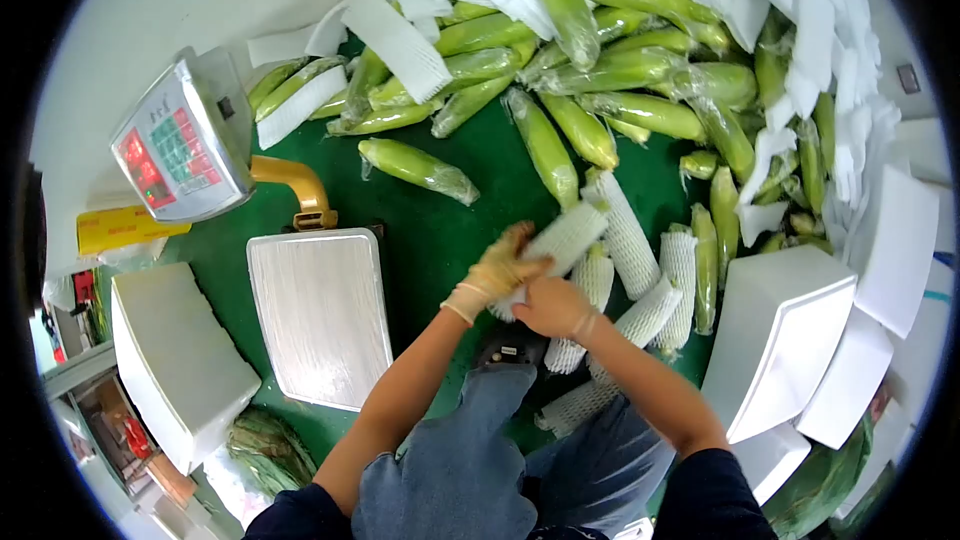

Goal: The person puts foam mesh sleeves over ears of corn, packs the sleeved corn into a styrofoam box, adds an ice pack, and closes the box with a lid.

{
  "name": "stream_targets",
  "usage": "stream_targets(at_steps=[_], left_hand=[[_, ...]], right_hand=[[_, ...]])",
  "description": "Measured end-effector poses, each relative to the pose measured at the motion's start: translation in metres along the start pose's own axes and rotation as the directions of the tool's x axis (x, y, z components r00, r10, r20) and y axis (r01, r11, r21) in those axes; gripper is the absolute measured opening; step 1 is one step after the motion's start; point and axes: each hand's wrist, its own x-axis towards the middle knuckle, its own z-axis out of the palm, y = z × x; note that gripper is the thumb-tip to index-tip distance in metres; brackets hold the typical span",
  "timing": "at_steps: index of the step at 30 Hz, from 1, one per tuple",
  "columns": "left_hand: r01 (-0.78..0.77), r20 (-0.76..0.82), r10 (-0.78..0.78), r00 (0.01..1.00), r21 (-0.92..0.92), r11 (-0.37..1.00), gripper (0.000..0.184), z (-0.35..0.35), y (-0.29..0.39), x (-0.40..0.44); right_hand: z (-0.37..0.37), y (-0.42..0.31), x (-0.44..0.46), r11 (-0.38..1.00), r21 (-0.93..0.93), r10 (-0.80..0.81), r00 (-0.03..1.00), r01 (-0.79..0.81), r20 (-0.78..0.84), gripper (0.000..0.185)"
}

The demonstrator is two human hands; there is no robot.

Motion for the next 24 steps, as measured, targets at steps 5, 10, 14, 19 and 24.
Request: stream_targets(at_steps=[5, 10, 14, 19, 24], left_hand=[[-0.035, 0.243, -0.028, 0.970, 0.251, 0.967, 0.072, 0.031, 0.056, -0.027], [-0.322, 0.500, 0.197, 0.843, 0.176, 0.930, 0.078, 0.075, 0.025, -0.011], [-0.485, 0.590, 0.176, 0.788, 0.418, 0.768, 0.047, 0.060, 0.011, -0.011], [0.174, -0.087, -0.151, 0.985, 0.555, 0.813, 0.035, 0.032, 0.032, -0.018], [-0.254, -0.321, 0.245, 0.915, 0.014, 0.967, 0.029, 0.028, -0.008, -0.002]], right_hand=[[-0.156, -0.120, 0.071, 0.936, -0.196, -0.339, 0.596, 0.292, -0.728, 0.012], [-0.209, -0.159, 0.263, 0.893, -0.445, -0.431, 0.420, 0.070, -0.798, 0.039], [-0.196, -0.149, 0.299, 0.951, -0.308, -0.236, 0.659, 0.006, -0.714, 0.071], [-0.178, -0.117, 0.136, 0.621, 0.484, -0.237, 0.737, 0.616, -0.634, 0.066], [-0.084, 0.003, 0.059, -0.004, 0.963, 0.008, 0.963, 0.268, -0.268, 0.034]])
